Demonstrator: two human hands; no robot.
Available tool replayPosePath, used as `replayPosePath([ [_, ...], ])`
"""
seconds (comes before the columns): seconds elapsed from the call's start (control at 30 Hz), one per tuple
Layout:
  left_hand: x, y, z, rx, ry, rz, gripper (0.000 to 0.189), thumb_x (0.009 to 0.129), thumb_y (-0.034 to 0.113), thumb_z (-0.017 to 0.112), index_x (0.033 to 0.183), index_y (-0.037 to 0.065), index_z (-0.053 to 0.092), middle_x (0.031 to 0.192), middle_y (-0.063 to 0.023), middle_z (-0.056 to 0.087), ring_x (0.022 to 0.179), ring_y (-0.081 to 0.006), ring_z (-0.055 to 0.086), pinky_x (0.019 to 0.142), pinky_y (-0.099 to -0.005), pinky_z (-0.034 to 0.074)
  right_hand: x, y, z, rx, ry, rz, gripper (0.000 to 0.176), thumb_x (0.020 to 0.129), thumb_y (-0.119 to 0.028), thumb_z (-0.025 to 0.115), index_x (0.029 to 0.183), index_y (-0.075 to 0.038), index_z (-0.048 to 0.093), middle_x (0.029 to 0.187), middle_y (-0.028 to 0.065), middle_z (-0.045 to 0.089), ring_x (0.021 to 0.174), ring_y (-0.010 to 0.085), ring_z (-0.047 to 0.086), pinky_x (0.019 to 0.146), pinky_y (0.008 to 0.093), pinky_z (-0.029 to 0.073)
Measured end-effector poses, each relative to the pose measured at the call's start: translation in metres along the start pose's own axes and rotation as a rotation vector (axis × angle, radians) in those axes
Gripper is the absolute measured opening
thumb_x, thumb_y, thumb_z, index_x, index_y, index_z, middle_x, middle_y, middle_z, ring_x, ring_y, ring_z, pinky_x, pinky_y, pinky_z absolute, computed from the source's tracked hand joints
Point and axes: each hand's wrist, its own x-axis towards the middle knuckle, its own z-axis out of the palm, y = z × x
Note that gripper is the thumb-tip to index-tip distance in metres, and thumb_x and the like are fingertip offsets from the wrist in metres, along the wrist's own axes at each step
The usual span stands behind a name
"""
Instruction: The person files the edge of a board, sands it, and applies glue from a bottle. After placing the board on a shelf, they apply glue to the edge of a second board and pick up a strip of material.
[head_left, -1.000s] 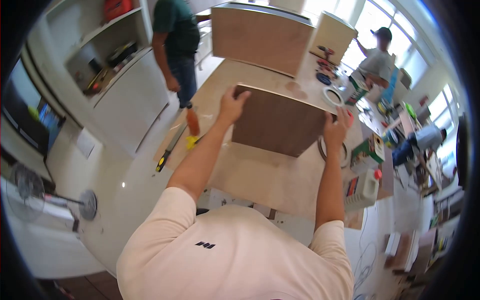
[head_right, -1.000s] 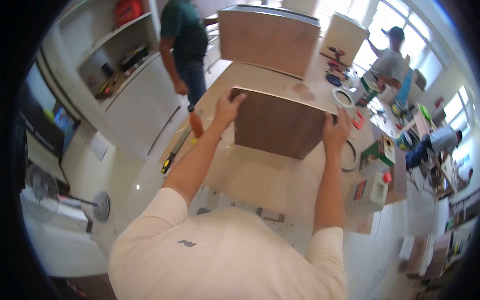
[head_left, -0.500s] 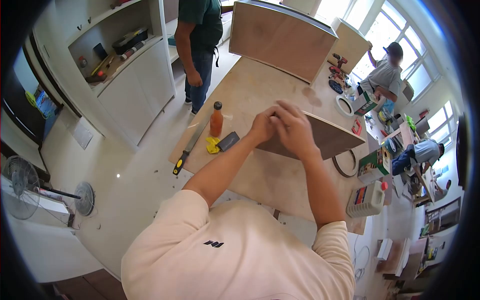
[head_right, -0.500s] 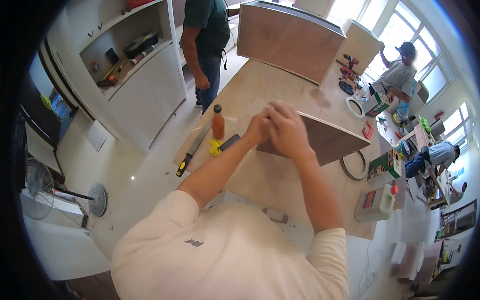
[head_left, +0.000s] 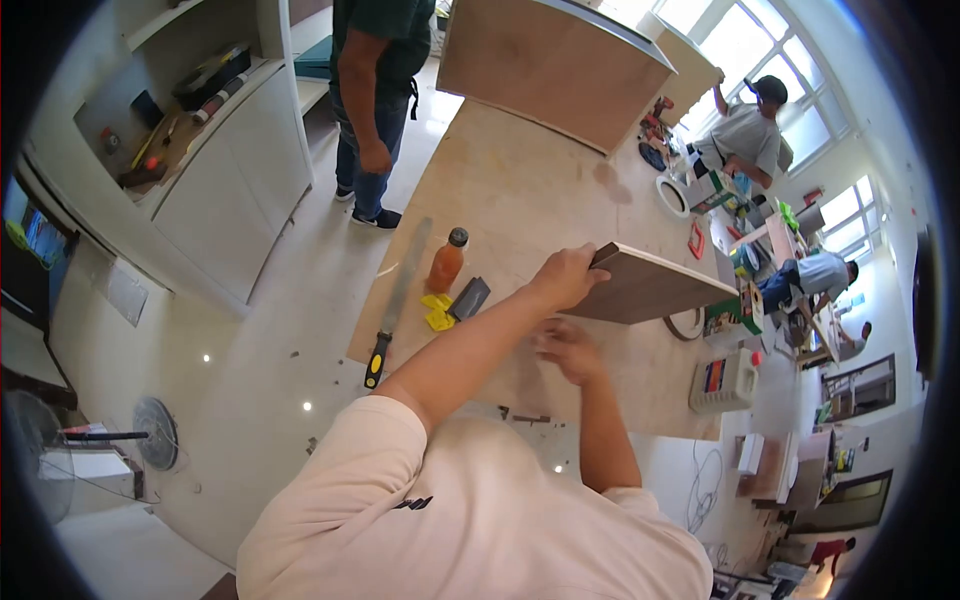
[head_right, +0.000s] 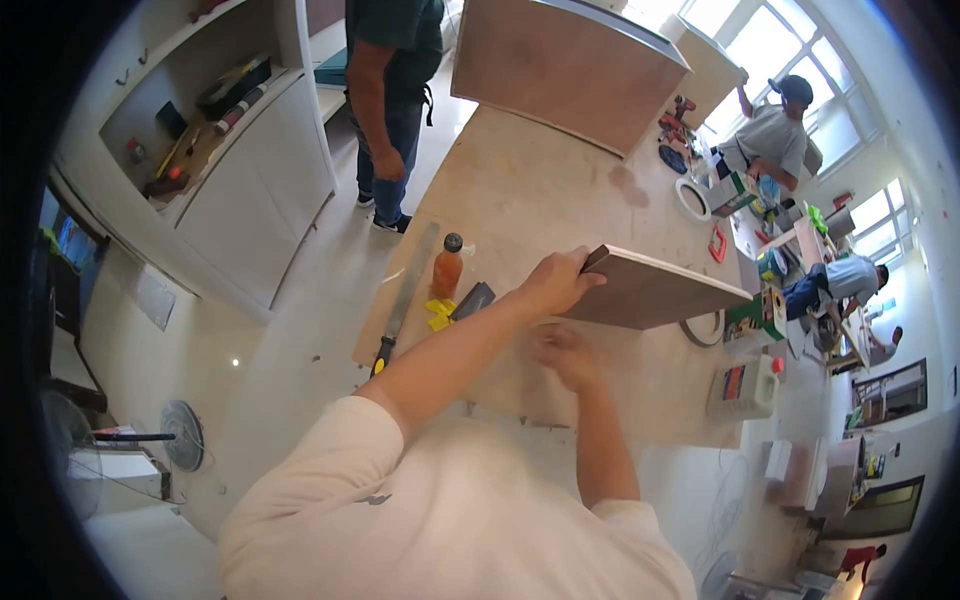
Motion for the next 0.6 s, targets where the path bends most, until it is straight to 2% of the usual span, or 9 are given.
replayPosePath([
  [0.03,0.0,0.0,0.001,-0.011,-0.015,-0.004,0.036,0.09,0.032,0.072,0.1,-0.001,0.059,0.091,-0.0257,0.068,0.089,-0.0448,0.065,0.076,-0.0487,0.051,0.015,0.017,0.015,0.026,0.013,0.244,0.032,0.091,-0.015,0.07,0.12,-0.004,0.061,0.124,0.0079,0.062,0.11,0.0174,0.06,0.093,0.0362,0.05],
  [0.1,0.003,-0.002,0.001,-0.028,-0.039,-0.008,0.037,0.09,0.033,0.072,0.101,0.0,0.059,0.091,-0.0262,0.068,0.09,-0.0452,0.065,0.076,-0.0498,0.05,0.031,0.019,0.079,0.412,-0.167,0.209,0.043,0.096,-0.029,0.068,0.128,-0.003,0.057,0.128,0.0113,0.061,0.113,0.0204,0.061,0.1,0.0406,0.048],
  [0.13,0.003,-0.001,0.0,-0.027,-0.055,-0.015,0.038,0.09,0.033,0.072,0.103,-0.001,0.059,0.092,-0.0266,0.068,0.091,-0.0454,0.065,0.076,-0.0498,0.05,0.064,0.059,0.084,0.06,-0.187,-0.074,0.053,0.097,-0.04,0.064,0.131,-0.002,0.053,0.133,0.0127,0.057,0.117,0.0215,0.059,0.104,0.0403,0.046],
  [0.2,0.002,0.0,-0.001,-0.021,-0.082,-0.025,0.04,0.09,0.033,0.072,0.106,-0.001,0.059,0.094,-0.0272,0.068,0.093,-0.0457,0.064,0.077,-0.0498,0.051,0.114,0.085,0.105,0.424,-0.261,0.152,0.069,0.097,-0.057,0.055,0.138,-0.002,0.046,0.142,0.0146,0.049,0.123,0.0241,0.055,0.108,0.0455,0.043],
  [0.27,-0.002,-0.003,0.001,-0.008,-0.032,0.007,0.043,0.09,0.034,0.072,0.11,-0.001,0.059,0.096,-0.0281,0.067,0.095,-0.0457,0.064,0.078,-0.0497,0.051,0.142,0.074,0.144,1.228,-0.327,0.538,0.074,0.096,-0.057,0.056,0.142,-0.002,0.039,0.145,0.0192,0.041,0.129,0.0331,0.049,0.106,0.0515,0.046],
  [0.33,-0.003,-0.003,0.005,0.007,-0.033,0.029,0.047,0.09,0.036,0.072,0.114,-0.002,0.059,0.098,-0.0293,0.066,0.097,-0.0459,0.064,0.079,-0.0496,0.051,0.151,0.041,0.186,1.332,0.041,0.412,0.066,0.096,-0.046,0.061,0.139,-0.002,0.039,0.137,0.0222,0.043,0.127,0.0422,0.047,0.101,0.0546,0.05],
  [0.37,-0.002,-0.003,0.005,0.023,-0.051,0.025,0.049,0.09,0.037,0.071,0.117,-0.002,0.058,0.099,-0.0301,0.066,0.098,-0.046,0.064,0.079,-0.0497,0.051,0.151,0.005,0.204,1.345,0.431,0.427,0.058,0.097,-0.042,0.061,0.135,-0.002,0.044,0.13,0.0209,0.049,0.123,0.0437,0.05,0.099,0.0571,0.051],
  [0.57,-0.006,0.01,0.0,0.101,-0.103,-0.028,0.043,0.091,0.034,0.071,0.112,-0.001,0.061,0.097,-0.0278,0.068,0.095,-0.0472,0.064,0.077,-0.049,0.052,0.198,0.028,0.196,1.583,0.331,0.402,0.028,0.096,-0.028,0.062,0.11,-0.004,0.059,0.105,0.0133,0.061,0.096,0.0287,0.062,0.087,0.0447,0.059],
  [0.6,-0.004,0.006,0.003,0.11,-0.117,-0.072,0.044,0.09,0.035,0.072,0.112,-0.001,0.061,0.096,-0.0277,0.068,0.095,-0.0472,0.064,0.077,-0.0486,0.052,0.195,0.041,0.194,1.554,-0.023,0.189,0.026,0.096,-0.027,0.062,0.108,-0.004,0.06,0.101,0.0121,0.062,0.092,0.0269,0.063,0.085,0.041,0.06],
])
